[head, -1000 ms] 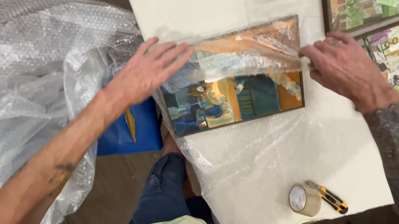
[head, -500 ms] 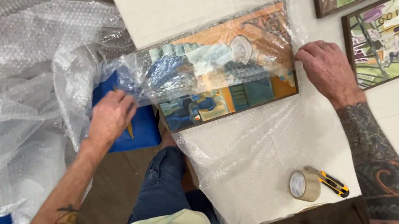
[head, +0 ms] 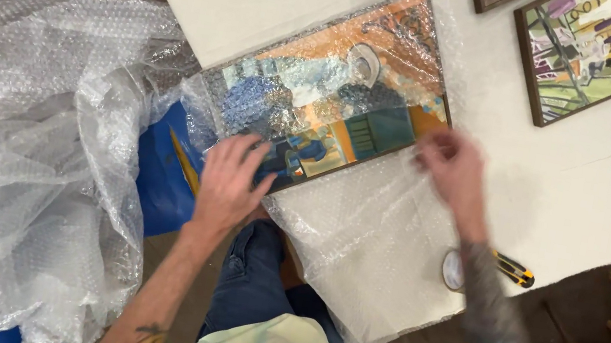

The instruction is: Wrap framed artwork in bubble wrap and secure it with tape

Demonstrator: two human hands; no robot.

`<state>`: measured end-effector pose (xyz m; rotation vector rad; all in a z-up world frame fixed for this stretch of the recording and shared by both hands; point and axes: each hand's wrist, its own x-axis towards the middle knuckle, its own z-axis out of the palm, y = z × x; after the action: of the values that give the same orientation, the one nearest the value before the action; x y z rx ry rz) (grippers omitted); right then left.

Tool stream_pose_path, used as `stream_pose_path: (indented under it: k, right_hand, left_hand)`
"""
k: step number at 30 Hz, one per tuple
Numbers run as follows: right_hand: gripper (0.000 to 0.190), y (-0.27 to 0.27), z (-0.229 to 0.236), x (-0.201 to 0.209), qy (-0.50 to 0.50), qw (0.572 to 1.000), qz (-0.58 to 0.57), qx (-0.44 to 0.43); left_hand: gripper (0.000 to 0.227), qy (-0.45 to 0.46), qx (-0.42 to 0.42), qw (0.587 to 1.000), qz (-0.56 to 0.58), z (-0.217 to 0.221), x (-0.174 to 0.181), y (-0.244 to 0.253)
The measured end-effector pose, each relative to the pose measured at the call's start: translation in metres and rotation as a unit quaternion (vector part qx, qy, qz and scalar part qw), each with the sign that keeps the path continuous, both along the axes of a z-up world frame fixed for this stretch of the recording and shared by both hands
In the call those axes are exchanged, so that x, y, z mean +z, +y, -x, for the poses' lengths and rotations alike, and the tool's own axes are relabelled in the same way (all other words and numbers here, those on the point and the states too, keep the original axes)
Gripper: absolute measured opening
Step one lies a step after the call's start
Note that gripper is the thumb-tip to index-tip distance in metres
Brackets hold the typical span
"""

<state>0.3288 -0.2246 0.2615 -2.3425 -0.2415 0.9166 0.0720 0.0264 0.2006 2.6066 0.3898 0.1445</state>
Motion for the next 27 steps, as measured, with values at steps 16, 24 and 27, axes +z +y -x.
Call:
stream_pose_path:
  k: [16,24,27]
  right_hand:
    - [0.082,0.059,0.178,-0.039,0.223,0.817,-0.251,-0.468]
    - [0.096,0.081,0.179,-0.047,0.176,0.766,-0.306,-0.537]
    - [0.093,0.084,0.181,-0.064,0.151,0.763,-0.329,-0.535]
  left_hand:
    - [0.020,-0.042,-0.193,0.971,-0.133,-0.073,-0.079,0.040]
    - [0.013,-0.112,-0.107,0.987,-0.053,-0.107,0.049,0.056]
    - [0.014,-0.117,-0.108,0.986,-0.058,-0.100,0.005,0.071]
